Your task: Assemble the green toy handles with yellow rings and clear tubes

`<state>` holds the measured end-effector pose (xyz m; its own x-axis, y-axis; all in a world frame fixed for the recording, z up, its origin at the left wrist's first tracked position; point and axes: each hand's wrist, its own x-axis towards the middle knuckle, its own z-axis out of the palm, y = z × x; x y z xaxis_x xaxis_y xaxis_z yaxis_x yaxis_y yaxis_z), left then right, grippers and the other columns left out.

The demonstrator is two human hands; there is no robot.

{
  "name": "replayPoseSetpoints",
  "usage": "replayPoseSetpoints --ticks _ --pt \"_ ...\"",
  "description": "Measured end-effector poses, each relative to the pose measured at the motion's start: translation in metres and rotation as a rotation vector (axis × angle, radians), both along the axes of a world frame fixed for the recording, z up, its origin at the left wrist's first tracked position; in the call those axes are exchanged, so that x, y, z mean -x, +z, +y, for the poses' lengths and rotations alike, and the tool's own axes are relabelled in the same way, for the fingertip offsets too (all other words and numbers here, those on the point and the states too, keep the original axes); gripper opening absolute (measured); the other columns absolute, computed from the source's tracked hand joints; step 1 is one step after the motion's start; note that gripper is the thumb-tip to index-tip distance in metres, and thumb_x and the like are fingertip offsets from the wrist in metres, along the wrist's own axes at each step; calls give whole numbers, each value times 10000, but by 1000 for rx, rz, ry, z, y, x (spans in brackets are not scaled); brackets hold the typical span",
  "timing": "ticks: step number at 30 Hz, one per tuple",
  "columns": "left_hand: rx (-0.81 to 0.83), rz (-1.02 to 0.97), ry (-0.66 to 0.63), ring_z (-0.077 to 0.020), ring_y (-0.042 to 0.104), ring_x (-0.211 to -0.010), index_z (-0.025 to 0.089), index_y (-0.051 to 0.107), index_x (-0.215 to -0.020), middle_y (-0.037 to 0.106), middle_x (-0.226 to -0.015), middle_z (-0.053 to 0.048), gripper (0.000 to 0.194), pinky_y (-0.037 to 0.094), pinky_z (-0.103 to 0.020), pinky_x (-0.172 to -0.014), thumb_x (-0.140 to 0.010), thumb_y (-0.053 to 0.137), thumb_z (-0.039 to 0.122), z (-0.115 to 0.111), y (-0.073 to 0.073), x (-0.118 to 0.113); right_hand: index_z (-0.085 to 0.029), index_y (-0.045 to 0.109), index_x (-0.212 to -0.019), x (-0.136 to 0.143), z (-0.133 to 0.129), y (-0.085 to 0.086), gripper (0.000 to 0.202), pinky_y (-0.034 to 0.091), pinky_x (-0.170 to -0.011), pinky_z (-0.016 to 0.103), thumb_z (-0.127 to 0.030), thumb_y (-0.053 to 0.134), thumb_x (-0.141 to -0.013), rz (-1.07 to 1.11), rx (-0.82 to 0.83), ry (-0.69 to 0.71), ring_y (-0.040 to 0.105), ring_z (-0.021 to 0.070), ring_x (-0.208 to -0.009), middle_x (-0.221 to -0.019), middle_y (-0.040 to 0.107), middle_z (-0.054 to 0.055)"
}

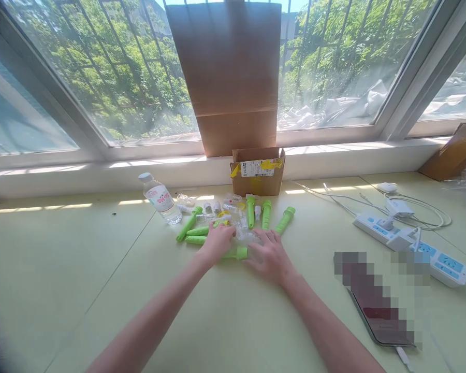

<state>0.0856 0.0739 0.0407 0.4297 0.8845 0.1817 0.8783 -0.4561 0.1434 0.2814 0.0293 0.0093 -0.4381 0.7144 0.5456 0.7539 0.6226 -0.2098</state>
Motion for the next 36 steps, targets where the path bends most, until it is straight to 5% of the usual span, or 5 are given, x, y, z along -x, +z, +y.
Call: replayPoseSetpoints --ticks 8,16,24,31,36 --pt "-38 -12 -31 -224 560 -771 189 548 -734 613 -696 -45 253 350 -437 -851 -667 424 -20 -1 -1 -2 -315 681 -1052 5 -3 0 297 390 -924 489 -409 632 -774 28 -18 22 476 296 -1127 -1273 502 105" --pt "-137 -102 -90 -209 527 -850 211 505 -816 601 -825 -28 255 356 -372 -834 -695 426 0 -20 19 1 -252 656 -1067 8 -5 1 308 432 -913 480 -339 642 -772 177 -25 61 489 284 -1133 -1247 530 119" --pt "-260 -381 -22 -204 496 -828 200 458 -862 547 -802 -32 234 400 -341 -760 -687 460 44 -42 23 12 -227 504 -1103 25 -28 12 286 475 -889 452 -205 545 -821 628 -36 133 576 249 -1049 -1102 623 121" --pt "-122 -704 -44 -157 466 -720 196 442 -831 481 -738 -8 230 413 -275 -652 -662 458 41 -57 11 12 -236 414 -1019 39 -44 18 192 523 -570 306 -382 455 -901 1257 475 66 619 158 -617 -738 636 8" --pt "41 -859 -70 -133 481 -712 191 513 -834 505 -745 3 231 410 -258 -678 -670 452 40 -64 4 5 -193 516 -853 44 -39 26 347 376 -336 211 -529 434 -871 1190 989 61 441 96 -380 -514 481 -50"
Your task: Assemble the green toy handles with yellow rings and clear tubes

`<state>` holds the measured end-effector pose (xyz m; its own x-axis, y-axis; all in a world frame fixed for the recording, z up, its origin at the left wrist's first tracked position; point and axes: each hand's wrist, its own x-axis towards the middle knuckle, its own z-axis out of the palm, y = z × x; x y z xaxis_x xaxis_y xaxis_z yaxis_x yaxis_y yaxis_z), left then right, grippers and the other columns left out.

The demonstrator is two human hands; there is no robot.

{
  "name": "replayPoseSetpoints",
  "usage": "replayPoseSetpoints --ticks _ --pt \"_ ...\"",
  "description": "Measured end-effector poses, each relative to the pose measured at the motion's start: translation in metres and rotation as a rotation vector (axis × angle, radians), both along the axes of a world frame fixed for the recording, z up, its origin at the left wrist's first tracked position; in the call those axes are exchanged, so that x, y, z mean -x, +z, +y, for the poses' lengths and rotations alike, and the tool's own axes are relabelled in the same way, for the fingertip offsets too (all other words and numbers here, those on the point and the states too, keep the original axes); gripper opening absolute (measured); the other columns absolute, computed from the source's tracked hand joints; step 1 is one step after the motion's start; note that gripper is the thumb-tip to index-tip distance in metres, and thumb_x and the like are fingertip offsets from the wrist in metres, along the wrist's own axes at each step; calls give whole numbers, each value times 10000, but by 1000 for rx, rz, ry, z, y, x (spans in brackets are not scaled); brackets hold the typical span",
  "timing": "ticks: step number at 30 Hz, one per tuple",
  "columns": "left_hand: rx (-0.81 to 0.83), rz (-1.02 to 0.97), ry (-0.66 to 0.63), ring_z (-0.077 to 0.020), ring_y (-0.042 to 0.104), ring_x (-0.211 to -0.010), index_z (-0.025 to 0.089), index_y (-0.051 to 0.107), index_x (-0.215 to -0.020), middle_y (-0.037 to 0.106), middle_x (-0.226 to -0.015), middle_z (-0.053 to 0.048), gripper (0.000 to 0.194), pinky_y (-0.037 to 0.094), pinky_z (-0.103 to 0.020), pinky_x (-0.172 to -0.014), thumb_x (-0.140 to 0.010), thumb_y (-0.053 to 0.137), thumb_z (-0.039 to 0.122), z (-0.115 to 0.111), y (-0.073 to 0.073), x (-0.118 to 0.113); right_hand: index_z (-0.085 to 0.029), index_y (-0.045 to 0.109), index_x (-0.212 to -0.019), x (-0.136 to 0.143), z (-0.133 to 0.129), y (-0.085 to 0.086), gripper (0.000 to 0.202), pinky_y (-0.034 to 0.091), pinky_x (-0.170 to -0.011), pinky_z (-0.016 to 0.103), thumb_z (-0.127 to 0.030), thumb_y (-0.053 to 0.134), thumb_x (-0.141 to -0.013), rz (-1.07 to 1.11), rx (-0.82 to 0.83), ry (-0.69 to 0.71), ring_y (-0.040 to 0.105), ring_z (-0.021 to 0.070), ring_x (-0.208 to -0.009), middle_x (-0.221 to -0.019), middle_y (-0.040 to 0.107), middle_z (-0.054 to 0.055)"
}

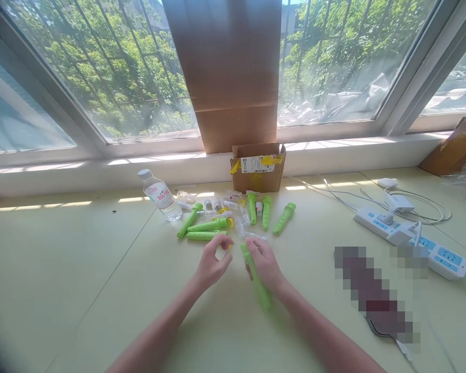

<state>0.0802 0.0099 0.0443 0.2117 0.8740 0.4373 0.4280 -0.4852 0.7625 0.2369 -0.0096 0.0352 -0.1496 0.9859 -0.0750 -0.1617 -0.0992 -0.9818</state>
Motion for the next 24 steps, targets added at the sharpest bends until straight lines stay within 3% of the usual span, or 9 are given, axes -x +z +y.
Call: replayPoseSetpoints --ticks 3,7,11,15,19,24 --pt "84 -52 12 -142 516 -759 184 553 -859 549 -788 -10 193 418 -268 -718 -705 491 85 -2 -5 -2 -185 557 -825 2 2 0 371 384 -342 217 -544 468 -846 -46 87 132 441 96 -384 -511 445 -54" --pt "218 -154 39 -149 539 -783 179 587 -884 586 -807 -15 178 427 -272 -742 -724 527 129 -1 -12 0 -175 602 -777 1 2 -1 331 409 -392 227 -494 529 -825 -101 38 223 450 94 -429 -545 429 -46" --pt "280 -290 35 -137 538 -774 175 589 -905 572 -809 -10 173 429 -256 -734 -745 532 144 1 -15 5 -179 627 -912 -2 3 -5 258 438 -441 234 -404 601 -789 -133 -4 306 471 99 -482 -586 454 -45" --pt "315 -386 1 -127 517 -758 178 570 -931 539 -778 3 202 421 -241 -714 -732 556 145 2 -16 9 -210 491 -1179 -1 4 -12 474 464 -474 244 -333 653 -751 -120 65 272 540 116 -535 -706 558 -27" --pt "337 -448 6 -117 494 -733 183 566 -932 520 -751 15 255 402 -227 -689 -694 534 99 1 -17 13 -194 513 -1121 -1 4 -11 441 478 -470 255 -362 664 -743 -125 98 254 565 129 -552 -744 582 -1" --pt "406 -517 -41 -117 497 -718 182 573 -933 532 -739 17 308 401 -226 -672 -647 526 79 -3 -16 13 -217 524 -1228 -3 4 -2 469 476 -448 254 -412 585 -807 -142 79 307 565 119 -529 -785 570 9"
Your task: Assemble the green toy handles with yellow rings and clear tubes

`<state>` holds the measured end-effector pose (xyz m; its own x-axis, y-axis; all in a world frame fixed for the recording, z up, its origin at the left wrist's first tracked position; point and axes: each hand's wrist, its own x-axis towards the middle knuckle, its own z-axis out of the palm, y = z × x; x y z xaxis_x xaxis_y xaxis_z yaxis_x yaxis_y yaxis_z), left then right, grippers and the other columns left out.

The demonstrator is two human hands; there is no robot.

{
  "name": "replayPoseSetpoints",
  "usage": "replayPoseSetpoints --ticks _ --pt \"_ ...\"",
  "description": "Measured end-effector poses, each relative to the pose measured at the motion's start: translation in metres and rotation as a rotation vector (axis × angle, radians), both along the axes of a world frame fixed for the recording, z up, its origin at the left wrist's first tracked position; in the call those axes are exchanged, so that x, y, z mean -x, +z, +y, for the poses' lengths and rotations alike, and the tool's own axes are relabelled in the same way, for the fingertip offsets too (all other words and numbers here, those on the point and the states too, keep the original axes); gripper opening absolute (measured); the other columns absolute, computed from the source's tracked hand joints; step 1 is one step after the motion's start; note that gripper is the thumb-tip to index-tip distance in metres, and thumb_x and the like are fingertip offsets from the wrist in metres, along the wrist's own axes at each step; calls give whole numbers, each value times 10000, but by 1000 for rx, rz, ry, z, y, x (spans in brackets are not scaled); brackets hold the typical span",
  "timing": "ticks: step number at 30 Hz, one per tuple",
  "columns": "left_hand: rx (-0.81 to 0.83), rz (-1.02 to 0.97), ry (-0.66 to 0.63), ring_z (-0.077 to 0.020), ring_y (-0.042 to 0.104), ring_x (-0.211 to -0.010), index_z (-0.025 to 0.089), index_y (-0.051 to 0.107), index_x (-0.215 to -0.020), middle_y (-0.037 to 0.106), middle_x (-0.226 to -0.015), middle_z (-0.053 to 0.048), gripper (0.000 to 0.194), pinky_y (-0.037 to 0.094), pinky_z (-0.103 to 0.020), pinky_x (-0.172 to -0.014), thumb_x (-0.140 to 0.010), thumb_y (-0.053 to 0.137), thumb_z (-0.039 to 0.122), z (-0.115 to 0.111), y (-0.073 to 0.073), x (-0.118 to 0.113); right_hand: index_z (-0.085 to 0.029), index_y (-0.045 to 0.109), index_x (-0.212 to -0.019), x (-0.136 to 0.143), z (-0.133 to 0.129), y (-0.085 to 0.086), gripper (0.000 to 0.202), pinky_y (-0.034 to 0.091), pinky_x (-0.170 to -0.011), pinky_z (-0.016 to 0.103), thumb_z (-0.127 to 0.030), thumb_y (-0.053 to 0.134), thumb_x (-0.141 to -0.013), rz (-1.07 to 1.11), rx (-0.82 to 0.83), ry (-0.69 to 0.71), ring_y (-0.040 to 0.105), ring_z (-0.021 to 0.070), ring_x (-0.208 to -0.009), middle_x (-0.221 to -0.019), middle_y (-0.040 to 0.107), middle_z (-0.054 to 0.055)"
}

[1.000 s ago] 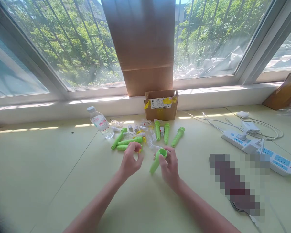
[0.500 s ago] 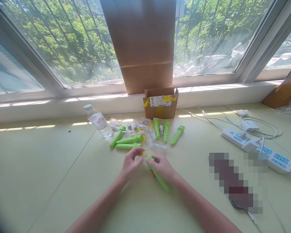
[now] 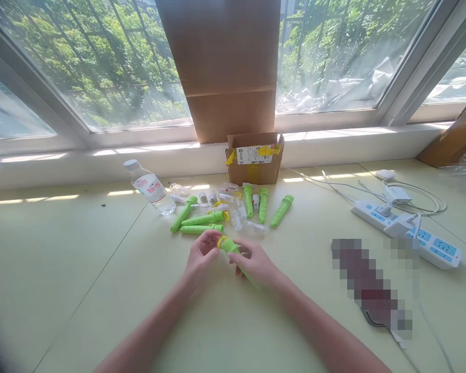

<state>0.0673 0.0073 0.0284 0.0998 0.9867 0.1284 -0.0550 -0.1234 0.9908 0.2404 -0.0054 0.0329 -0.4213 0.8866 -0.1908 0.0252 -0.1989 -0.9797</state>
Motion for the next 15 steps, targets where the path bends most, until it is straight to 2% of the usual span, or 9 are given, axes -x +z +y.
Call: replayPoseSetpoints --ticks 4,7,12,15 --pt "101 -115 -29 -129 534 -744 179 563 -904 577 -794 -1 281 423 -238 -682 -634 554 105 -1 -1 -2 -240 521 -1263 -2 0 -1 458 424 -388 222 -413 542 -839 -52 -47 41 521 93 -462 -735 544 -10" --pt "155 -122 -19 -143 562 -773 171 572 -867 596 -809 -12 236 438 -246 -703 -635 577 129 -3 0 -4 -237 522 -1268 -3 0 -2 461 410 -376 213 -397 548 -837 -80 -70 42 504 87 -453 -726 543 -13" --pt "162 -82 3 -161 593 -808 169 602 -871 630 -842 -23 244 453 -264 -739 -633 559 137 -7 6 -8 -221 538 -1248 -2 0 -2 443 418 -386 211 -380 548 -835 -76 -96 50 513 93 -471 -716 537 -15" --pt "146 -82 -1 -178 603 -873 174 614 -900 643 -895 -30 268 457 -281 -786 -635 581 153 -8 8 -10 -227 479 -1293 -1 -1 -5 505 412 -372 210 -376 569 -819 -76 -79 11 515 97 -460 -703 528 -24"
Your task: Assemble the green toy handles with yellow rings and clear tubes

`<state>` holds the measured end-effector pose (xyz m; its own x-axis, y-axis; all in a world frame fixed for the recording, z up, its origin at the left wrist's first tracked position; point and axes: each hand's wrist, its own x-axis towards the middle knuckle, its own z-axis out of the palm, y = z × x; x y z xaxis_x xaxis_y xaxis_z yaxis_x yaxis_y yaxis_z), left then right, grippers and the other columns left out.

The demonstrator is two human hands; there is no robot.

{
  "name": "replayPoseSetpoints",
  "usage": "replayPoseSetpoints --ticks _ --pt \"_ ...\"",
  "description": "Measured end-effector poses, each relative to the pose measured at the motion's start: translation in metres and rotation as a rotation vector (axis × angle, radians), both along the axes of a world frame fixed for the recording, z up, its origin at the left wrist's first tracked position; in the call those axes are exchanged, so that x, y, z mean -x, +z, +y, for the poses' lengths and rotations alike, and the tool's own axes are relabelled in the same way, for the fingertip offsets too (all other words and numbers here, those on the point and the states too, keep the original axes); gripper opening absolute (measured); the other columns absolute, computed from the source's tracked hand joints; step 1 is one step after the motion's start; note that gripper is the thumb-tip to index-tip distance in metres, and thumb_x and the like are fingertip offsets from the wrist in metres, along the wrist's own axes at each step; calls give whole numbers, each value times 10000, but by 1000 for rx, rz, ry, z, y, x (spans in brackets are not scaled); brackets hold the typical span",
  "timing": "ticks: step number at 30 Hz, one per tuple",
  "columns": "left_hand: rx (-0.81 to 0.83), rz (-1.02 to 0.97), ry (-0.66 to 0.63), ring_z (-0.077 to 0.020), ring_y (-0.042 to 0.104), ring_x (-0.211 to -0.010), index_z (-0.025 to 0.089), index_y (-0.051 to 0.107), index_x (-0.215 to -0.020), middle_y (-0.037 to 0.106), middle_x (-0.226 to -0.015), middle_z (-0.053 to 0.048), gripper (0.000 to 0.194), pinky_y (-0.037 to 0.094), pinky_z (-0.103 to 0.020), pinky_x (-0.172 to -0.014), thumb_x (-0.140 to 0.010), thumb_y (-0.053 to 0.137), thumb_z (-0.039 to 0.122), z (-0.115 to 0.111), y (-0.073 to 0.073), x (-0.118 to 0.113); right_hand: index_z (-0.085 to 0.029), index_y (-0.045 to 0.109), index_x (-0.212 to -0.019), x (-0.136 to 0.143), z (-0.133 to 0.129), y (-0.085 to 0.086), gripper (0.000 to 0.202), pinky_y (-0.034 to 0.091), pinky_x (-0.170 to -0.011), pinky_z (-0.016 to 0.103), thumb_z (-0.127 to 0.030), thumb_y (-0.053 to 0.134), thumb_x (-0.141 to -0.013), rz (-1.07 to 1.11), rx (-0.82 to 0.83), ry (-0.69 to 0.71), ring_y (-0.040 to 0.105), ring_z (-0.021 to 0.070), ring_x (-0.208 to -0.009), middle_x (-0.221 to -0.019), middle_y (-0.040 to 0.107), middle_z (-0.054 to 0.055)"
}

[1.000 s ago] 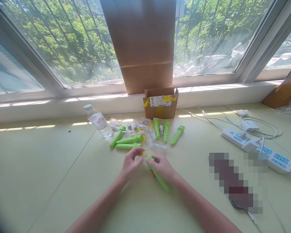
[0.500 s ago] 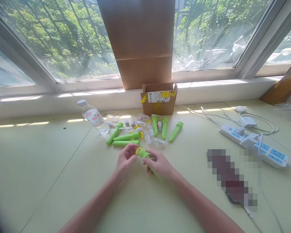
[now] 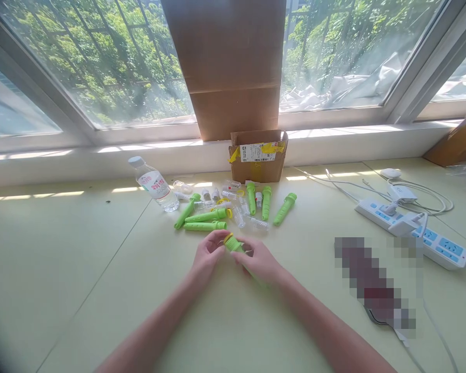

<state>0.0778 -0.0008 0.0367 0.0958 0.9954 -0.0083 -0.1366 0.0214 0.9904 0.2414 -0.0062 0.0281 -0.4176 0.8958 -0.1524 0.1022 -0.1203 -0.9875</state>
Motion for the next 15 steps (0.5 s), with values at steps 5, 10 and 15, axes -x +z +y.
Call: replayPoseSetpoints --ticks 5,10,15 --pt "-19 5 -14 -171 590 -917 175 595 -953 619 -965 -46 275 462 -278 -803 -679 624 185 -2 1 0 -299 233 -1432 -1 -1 -1 745 434 -381 214 -372 610 -793 10 69 -57 520 94 -451 -705 518 -46" --pt "-60 0 -5 -162 589 -874 184 575 -927 606 -909 -37 283 470 -277 -785 -689 701 268 -1 1 2 -296 426 -1349 -2 -1 7 578 430 -379 213 -308 595 -796 30 41 45 490 86 -434 -639 507 -50" --pt "-105 48 -3 -169 583 -910 187 574 -936 603 -915 -38 285 467 -296 -824 -703 706 284 1 -3 3 -300 452 -1330 0 -3 6 559 440 -387 220 -287 591 -790 54 42 10 491 88 -448 -651 530 -45"
